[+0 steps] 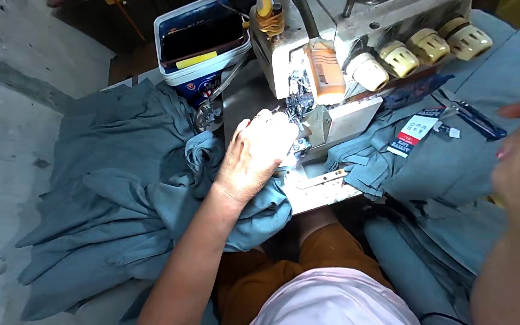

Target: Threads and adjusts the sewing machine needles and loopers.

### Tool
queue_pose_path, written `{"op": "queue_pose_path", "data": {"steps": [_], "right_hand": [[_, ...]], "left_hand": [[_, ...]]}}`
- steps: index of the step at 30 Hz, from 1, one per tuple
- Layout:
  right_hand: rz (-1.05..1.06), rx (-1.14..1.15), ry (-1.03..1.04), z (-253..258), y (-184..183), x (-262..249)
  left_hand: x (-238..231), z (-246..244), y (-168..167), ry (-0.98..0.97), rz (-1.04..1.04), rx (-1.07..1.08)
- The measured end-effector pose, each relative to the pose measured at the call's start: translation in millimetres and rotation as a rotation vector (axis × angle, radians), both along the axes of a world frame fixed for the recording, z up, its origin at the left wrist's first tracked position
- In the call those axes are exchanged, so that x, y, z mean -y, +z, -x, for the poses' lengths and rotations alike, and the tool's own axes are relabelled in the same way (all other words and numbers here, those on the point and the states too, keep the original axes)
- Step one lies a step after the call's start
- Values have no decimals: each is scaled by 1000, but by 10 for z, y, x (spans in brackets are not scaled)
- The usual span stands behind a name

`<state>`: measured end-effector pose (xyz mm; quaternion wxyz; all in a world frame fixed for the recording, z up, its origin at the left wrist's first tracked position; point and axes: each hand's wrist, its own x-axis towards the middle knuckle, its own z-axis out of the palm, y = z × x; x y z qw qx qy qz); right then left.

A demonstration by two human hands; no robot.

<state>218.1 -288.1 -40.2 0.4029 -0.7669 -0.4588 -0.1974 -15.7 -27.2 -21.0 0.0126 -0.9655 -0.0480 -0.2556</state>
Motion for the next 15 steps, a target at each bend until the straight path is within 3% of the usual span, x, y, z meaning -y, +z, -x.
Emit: {"op": "queue_pose_path", "data": {"steps": [6, 10, 15], "right_hand": [[-170, -284, 371, 779, 72, -589], [-64, -152, 328, 999, 103, -878], [49, -41, 272, 1122, -24, -1219]], "left_hand": [[184, 98, -39, -9, 202, 216], [252, 180, -11, 46, 353, 306], [262, 215, -43, 125, 352, 334]]}}
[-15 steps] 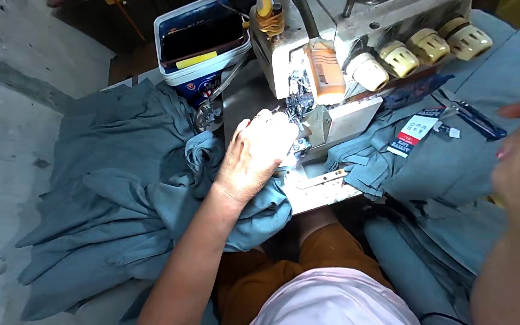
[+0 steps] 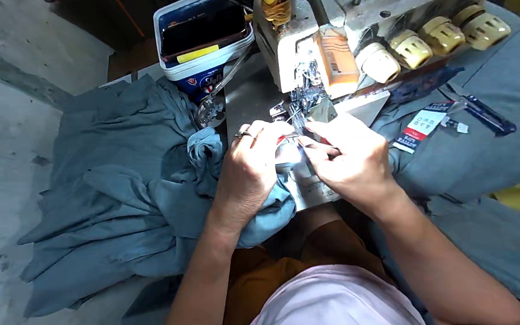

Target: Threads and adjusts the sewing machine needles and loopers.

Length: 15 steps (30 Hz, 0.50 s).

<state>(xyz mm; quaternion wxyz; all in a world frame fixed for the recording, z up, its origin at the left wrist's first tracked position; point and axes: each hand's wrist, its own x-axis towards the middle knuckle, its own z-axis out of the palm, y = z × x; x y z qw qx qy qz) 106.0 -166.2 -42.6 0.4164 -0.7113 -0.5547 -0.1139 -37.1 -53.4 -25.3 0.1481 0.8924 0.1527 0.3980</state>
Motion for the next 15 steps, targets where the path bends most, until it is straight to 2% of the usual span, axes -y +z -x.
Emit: {"op": "queue_pose_path", "data": {"steps": [7, 11, 15], "right_hand": [[43, -26, 30, -35, -34, -128], [57, -158, 20, -72, 31, 1], [-41, -137, 55, -49, 32, 79]], "left_hand": [[-75, -3, -62, -18, 38, -25], [-60, -69, -31, -72, 6, -35], [-33, -227, -9, -156, -184, -50]]}}
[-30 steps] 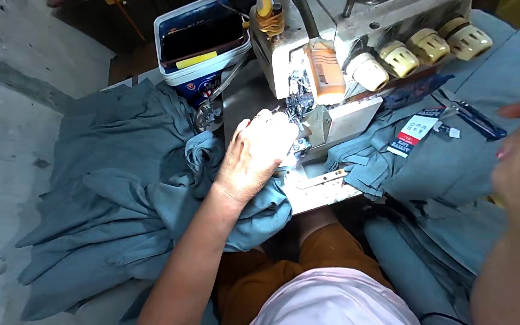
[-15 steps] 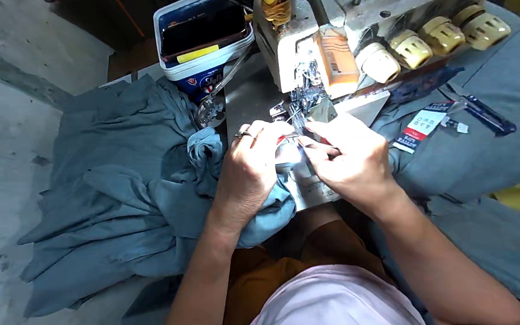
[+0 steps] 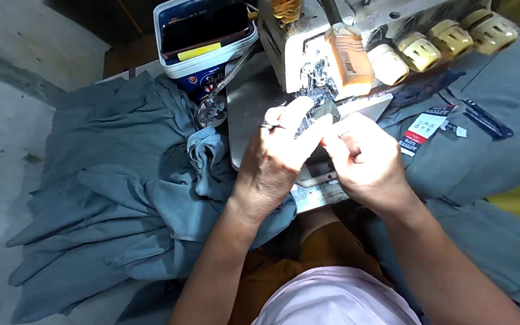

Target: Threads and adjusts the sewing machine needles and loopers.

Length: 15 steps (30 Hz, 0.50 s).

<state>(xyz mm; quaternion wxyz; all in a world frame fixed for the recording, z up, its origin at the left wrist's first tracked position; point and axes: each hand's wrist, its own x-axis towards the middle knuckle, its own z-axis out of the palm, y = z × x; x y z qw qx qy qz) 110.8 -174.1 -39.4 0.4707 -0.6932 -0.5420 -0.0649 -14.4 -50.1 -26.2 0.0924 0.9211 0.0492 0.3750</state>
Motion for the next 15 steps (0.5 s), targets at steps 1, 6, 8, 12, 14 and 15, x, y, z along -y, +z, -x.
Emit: {"op": "queue_pose_path", "data": {"steps": [1, 6, 8, 12, 14, 15], "right_hand": [[-26, 28, -7, 3, -7, 6], [-49, 82, 3, -1, 25, 75], [-67, 107, 13, 5, 44, 98], [-108, 188, -2, 26, 79, 145], [-132, 212, -4, 32, 77, 160], [-143, 209, 1, 32, 71, 167]], "left_hand": [[-2, -28, -5, -19, -23, 24], [-28, -44, -48, -114, -6, 58], [-34, -38, -38, -156, 6, 48], [-51, -37, -41, -226, 17, 55], [-48, -46, -34, -252, 29, 62], [-40, -44, -29, -255, 38, 65]]}}
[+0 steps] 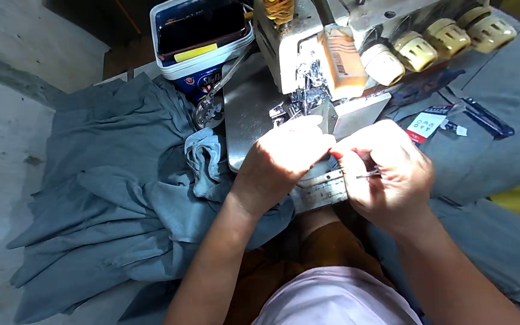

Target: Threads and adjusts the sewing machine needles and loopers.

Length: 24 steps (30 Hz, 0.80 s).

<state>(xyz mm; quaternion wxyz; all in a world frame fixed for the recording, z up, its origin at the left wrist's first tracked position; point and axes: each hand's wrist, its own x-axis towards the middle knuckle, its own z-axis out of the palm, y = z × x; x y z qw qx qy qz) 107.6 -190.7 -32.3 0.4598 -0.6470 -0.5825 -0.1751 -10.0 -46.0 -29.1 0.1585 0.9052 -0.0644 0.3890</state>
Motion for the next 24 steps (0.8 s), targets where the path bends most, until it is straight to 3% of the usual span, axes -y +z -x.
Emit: {"op": "queue_pose_path", "data": {"steps": [2, 5, 8, 15, 19, 24], "right_hand": [[-40, -69, 41, 1, -4, 19], [-91, -395, 186, 1, 29, 114], [-137, -762, 379, -91, 71, 251], [-257, -1131, 608, -33, -53, 391], [-291, -1073, 627, 118, -78, 333], [-254, -806, 503, 214, -72, 251]], "left_hand": [[27, 4, 5, 17, 36, 29], [100, 9, 18, 75, 195, 112], [248, 93, 73, 140, 441, 110], [612, 177, -97, 139, 1108, 284], [635, 153, -89, 31, 1453, 343], [644, 133, -21, -33, 1646, 382]]}}
